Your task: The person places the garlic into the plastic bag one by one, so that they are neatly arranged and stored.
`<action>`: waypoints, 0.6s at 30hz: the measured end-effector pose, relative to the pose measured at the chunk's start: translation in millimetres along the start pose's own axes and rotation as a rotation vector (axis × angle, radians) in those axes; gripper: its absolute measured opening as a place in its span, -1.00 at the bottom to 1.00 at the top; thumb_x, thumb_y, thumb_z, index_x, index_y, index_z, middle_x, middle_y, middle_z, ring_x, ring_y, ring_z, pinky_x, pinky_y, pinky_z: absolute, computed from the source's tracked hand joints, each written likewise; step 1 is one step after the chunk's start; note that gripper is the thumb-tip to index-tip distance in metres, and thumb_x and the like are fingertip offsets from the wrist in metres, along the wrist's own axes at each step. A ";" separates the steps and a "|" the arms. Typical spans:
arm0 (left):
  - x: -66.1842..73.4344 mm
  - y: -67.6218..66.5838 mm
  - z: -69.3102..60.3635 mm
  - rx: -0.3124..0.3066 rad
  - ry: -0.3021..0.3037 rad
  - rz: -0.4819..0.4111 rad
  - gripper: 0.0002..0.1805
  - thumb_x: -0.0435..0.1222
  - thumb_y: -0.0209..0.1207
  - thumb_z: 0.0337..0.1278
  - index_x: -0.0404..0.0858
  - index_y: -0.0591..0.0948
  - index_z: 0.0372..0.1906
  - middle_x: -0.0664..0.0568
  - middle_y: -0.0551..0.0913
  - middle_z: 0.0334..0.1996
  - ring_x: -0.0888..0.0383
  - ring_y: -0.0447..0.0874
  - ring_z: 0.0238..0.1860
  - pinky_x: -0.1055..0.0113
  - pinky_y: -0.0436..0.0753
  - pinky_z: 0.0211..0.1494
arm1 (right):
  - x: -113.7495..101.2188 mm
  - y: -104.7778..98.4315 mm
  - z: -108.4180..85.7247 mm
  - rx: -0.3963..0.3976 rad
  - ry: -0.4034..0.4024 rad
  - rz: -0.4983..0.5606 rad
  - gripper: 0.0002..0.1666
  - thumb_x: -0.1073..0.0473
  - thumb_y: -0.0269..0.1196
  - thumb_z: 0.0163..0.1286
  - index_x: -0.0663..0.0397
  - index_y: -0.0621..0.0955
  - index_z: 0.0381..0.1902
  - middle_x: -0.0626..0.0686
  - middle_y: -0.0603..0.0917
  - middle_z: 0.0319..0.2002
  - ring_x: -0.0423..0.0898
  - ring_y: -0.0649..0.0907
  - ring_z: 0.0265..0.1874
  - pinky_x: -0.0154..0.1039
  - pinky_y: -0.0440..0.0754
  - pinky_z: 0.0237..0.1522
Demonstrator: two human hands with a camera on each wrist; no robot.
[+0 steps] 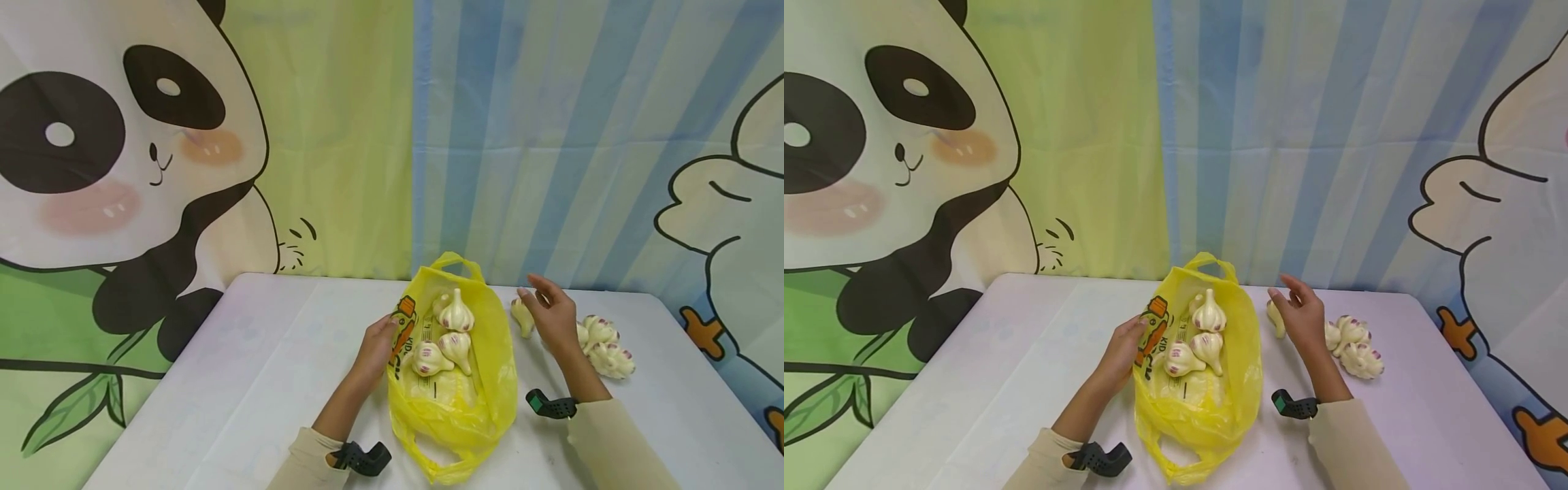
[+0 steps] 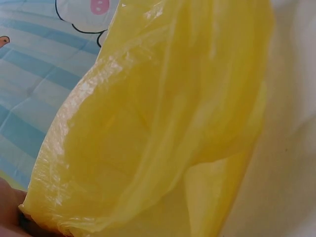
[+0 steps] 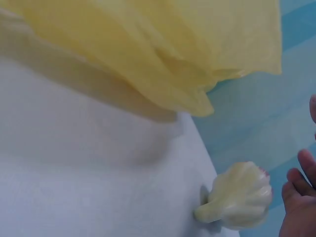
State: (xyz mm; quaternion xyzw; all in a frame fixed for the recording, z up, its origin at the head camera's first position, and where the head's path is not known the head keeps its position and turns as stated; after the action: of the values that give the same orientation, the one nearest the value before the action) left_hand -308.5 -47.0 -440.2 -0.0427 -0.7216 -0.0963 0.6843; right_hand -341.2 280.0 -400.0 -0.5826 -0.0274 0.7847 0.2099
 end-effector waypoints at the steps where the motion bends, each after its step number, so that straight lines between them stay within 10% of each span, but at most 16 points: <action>1: -0.3 -0.2 0.5 -0.001 -0.002 0.004 -0.52 -0.21 -0.25 0.57 -0.42 0.37 0.35 -0.24 0.59 -0.03 -0.11 0.59 -0.04 -0.08 0.53 0.10 | 2.9 -0.9 0.0 0.012 0.011 0.002 -0.30 -0.06 0.24 0.40 0.16 0.39 0.38 0.17 0.39 0.34 0.07 0.34 0.35 -0.24 0.31 0.31; 18: 1.6 0.7 -3.4 0.006 0.011 -0.009 -0.50 -0.15 -0.24 0.56 -0.35 0.40 0.34 -0.35 0.53 0.05 -0.29 0.51 0.07 -0.08 0.52 0.12 | 24.9 -0.9 0.0 -0.007 0.091 -0.080 -0.08 -0.08 0.29 0.36 0.04 0.15 0.52 0.19 0.13 0.47 0.18 0.08 0.45 0.13 0.14 0.37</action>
State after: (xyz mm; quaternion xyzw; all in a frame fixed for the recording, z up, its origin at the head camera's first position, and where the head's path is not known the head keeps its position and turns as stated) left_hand -305.1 -47.1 -438.4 -0.0370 -0.7183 -0.0974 0.6879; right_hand -346.8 289.8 -422.2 -0.6167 -0.0438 0.7484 0.2401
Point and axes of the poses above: each hand's wrist, its own z-axis towards the middle knuckle, its own y-axis out of the palm, x = y × z, the point moved 10 cm from there along z, towards the middle knuckle
